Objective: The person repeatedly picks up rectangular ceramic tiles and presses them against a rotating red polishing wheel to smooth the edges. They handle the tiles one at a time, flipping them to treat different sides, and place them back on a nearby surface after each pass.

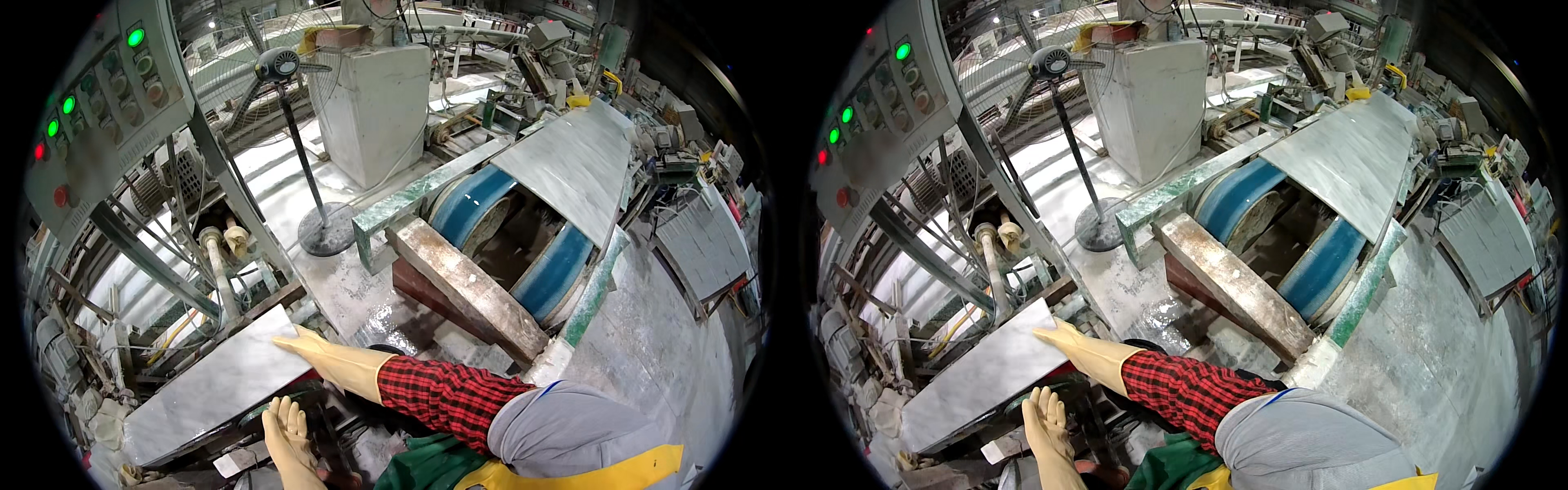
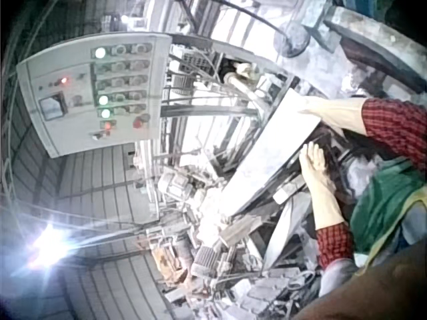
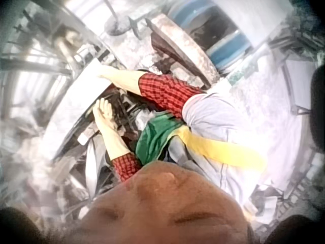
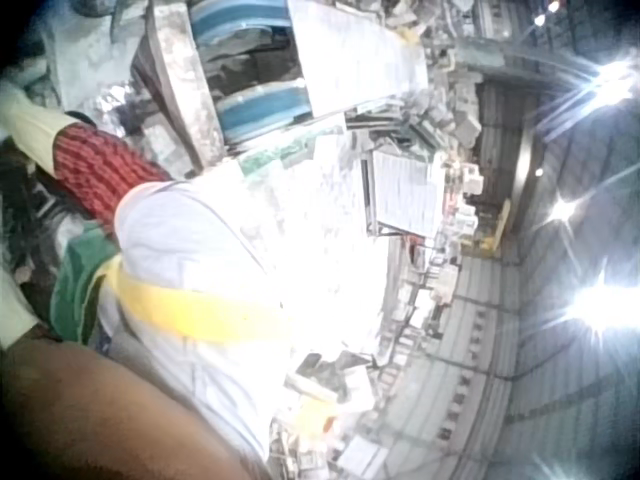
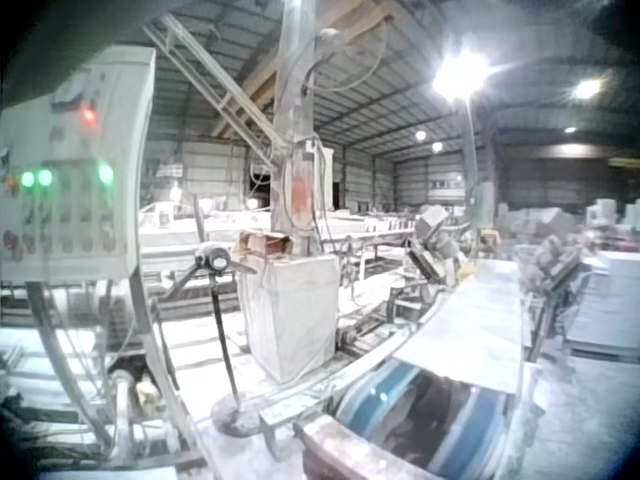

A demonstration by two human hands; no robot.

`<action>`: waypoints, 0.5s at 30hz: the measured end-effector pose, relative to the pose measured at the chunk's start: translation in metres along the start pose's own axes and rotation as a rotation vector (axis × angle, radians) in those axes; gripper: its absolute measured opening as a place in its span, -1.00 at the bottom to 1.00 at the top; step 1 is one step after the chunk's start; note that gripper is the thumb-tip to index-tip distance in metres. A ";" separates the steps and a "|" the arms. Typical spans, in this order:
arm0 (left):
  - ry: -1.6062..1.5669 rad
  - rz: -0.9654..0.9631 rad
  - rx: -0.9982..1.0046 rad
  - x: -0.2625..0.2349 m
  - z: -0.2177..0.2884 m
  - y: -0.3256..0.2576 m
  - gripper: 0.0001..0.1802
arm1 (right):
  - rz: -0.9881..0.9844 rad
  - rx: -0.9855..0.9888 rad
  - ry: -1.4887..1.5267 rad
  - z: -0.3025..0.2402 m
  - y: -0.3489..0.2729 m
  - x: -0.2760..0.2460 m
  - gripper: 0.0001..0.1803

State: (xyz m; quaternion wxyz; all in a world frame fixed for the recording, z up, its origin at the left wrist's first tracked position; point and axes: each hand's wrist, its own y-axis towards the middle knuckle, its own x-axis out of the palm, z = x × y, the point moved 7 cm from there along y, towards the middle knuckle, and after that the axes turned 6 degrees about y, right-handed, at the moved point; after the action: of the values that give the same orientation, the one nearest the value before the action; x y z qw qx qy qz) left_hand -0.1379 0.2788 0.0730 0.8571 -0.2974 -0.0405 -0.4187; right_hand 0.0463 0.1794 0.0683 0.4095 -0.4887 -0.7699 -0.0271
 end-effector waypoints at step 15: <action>-0.035 0.000 -0.048 0.008 0.000 0.007 -0.40 | 0.206 -0.064 0.142 0.006 0.043 -0.052 -0.68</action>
State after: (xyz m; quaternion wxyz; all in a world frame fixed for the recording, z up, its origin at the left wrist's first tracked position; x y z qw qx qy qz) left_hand -0.1275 0.2766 0.0721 0.8489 -0.3252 -0.0454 -0.4142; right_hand 0.0859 0.1666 0.0143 0.4477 -0.5747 -0.6836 -0.0440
